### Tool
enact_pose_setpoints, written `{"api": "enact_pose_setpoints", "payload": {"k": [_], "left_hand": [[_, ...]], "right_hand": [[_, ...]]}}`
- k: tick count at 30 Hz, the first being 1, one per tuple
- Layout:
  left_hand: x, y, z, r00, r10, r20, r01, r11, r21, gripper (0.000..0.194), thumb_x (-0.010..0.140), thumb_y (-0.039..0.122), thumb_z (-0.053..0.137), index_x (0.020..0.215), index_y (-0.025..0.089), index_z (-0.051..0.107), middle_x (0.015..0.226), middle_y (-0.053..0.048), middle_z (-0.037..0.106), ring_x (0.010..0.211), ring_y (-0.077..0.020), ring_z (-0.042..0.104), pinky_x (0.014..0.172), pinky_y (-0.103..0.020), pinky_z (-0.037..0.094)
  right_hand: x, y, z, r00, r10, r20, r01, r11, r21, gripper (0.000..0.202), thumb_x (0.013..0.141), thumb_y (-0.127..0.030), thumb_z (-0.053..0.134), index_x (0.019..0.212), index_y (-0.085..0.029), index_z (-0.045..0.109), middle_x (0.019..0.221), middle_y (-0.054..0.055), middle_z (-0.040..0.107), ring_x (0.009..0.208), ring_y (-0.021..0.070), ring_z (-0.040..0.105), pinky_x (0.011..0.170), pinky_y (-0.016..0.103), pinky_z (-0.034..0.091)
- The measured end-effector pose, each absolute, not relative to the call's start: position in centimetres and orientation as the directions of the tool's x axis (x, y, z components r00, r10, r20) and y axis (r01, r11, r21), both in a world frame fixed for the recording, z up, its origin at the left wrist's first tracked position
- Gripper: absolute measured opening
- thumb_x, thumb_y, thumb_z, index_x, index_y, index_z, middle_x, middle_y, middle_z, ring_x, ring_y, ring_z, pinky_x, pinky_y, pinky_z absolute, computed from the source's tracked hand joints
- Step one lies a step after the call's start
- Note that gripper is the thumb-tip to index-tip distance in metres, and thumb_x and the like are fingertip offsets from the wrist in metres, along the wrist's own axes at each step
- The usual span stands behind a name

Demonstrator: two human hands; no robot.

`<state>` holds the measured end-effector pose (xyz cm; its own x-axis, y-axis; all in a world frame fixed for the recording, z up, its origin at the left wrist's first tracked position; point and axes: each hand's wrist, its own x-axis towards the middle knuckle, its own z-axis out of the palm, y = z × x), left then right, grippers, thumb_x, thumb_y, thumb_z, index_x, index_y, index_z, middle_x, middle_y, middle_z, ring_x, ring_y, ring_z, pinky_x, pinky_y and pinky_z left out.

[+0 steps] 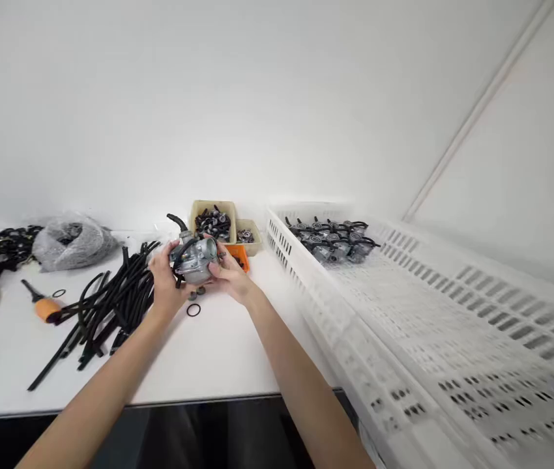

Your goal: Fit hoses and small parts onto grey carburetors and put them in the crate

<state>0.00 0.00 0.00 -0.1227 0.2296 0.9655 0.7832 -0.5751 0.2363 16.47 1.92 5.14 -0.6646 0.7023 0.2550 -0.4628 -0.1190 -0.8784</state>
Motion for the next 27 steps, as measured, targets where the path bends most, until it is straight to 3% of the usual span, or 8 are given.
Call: {"api": "enact_pose_setpoints", "payload": {"k": [13,19,22,27], "left_hand": [[0.3,-0.4,0.3,-0.195,0.349,0.917,0.746,-0.554,0.370,0.102,0.057,0.052,0.080,0.140,0.020,0.030,0.127,-0.015,0.052,0.116,-0.0324,0.051,0.099,-0.046,0.037],[0.4,0.2,-0.2,-0.302,0.447,0.842,0.587,-0.608,0.534,0.100,0.060,0.051,0.079,0.142,0.020,0.031,0.135,-0.017,0.048,0.123,-0.0327,0.048,0.101,-0.044,0.040],[0.5,0.5,-0.4,-0.356,0.492,0.795,0.472,-0.639,0.607,0.092,0.067,0.050,0.074,0.143,0.020,0.032,0.141,-0.017,0.043,0.125,-0.0310,0.048,0.099,-0.040,0.043],[0.6,0.5,-0.3,-0.456,0.514,0.726,0.329,-0.661,0.674,0.064,0.084,0.052,0.055,0.138,0.020,0.040,0.135,-0.014,0.048,0.113,-0.0243,0.056,0.090,-0.033,0.048]], "right_hand": [[16.1,2.1,5.0,-0.595,0.769,0.235,-0.442,-0.069,-0.894,0.065,0.062,-0.033,0.082,0.119,-0.030,0.051,0.101,0.001,0.064,0.085,0.0172,0.063,0.068,0.029,0.054],[15.2,2.7,4.3,-0.443,0.847,0.294,-0.404,0.105,-0.909,0.060,0.061,-0.039,0.083,0.114,-0.030,0.057,0.111,0.002,0.063,0.103,0.0179,0.059,0.092,0.033,0.048],[15.1,3.1,3.8,-0.402,0.862,0.309,-0.349,0.168,-0.922,0.066,0.060,-0.045,0.082,0.120,-0.030,0.057,0.119,0.004,0.060,0.108,0.0198,0.057,0.098,0.037,0.045],[15.0,3.0,3.7,-0.444,0.826,0.348,-0.275,0.244,-0.930,0.073,0.063,-0.049,0.079,0.128,-0.029,0.053,0.132,0.006,0.054,0.108,0.0230,0.057,0.098,0.042,0.045]]}}
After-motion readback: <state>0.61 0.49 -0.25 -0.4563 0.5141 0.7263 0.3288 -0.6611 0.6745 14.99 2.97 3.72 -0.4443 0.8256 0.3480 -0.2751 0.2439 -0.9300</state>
